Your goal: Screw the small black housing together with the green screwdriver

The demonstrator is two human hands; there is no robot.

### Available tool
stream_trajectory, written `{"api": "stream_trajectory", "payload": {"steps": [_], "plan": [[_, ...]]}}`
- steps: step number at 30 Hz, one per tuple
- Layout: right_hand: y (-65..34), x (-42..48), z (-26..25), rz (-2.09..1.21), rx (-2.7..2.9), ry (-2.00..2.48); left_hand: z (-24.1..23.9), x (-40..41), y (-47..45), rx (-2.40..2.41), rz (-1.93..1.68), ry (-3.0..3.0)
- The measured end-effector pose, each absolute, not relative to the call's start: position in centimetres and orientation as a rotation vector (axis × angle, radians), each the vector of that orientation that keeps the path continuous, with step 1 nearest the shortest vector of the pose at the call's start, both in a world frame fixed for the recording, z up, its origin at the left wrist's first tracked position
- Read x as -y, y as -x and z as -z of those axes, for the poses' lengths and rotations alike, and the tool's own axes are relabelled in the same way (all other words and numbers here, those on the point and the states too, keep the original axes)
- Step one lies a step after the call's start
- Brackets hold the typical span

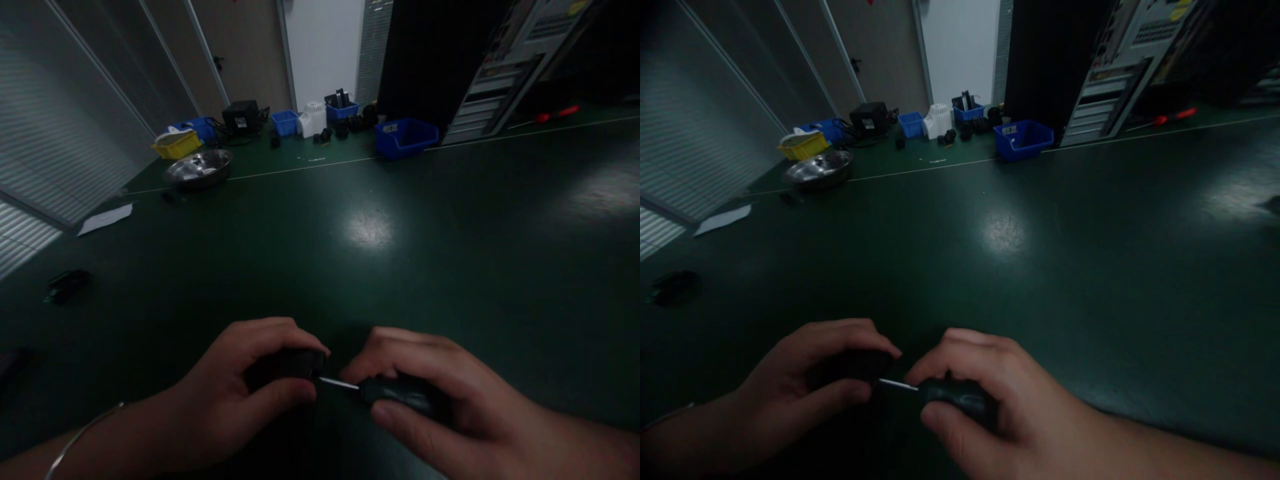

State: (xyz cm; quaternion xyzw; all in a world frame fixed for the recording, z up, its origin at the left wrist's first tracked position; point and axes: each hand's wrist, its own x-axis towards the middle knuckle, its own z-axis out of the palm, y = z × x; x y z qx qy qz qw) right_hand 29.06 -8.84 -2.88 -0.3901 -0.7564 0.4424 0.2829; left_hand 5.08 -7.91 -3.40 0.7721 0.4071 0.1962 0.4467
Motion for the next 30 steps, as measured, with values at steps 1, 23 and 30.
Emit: {"api": "stream_trajectory", "payload": {"steps": [1, 23, 30], "plan": [[-29.3, 9.0, 3.1, -1.184, 2.020, 1.046, 3.6, 8.1, -5.1, -1.026, -0.527, -1.934], [-30.7, 9.0, 3.1, -1.264, 2.095, 0.962, 2.7, 7.2, -4.8, -0.954, -0.324, -1.826], [-30.7, 8.3, 2.8, -1.381, 2.099, 0.897, 2.5, 6.6, -5.0, -0.862, -0.314, -1.801]]}}
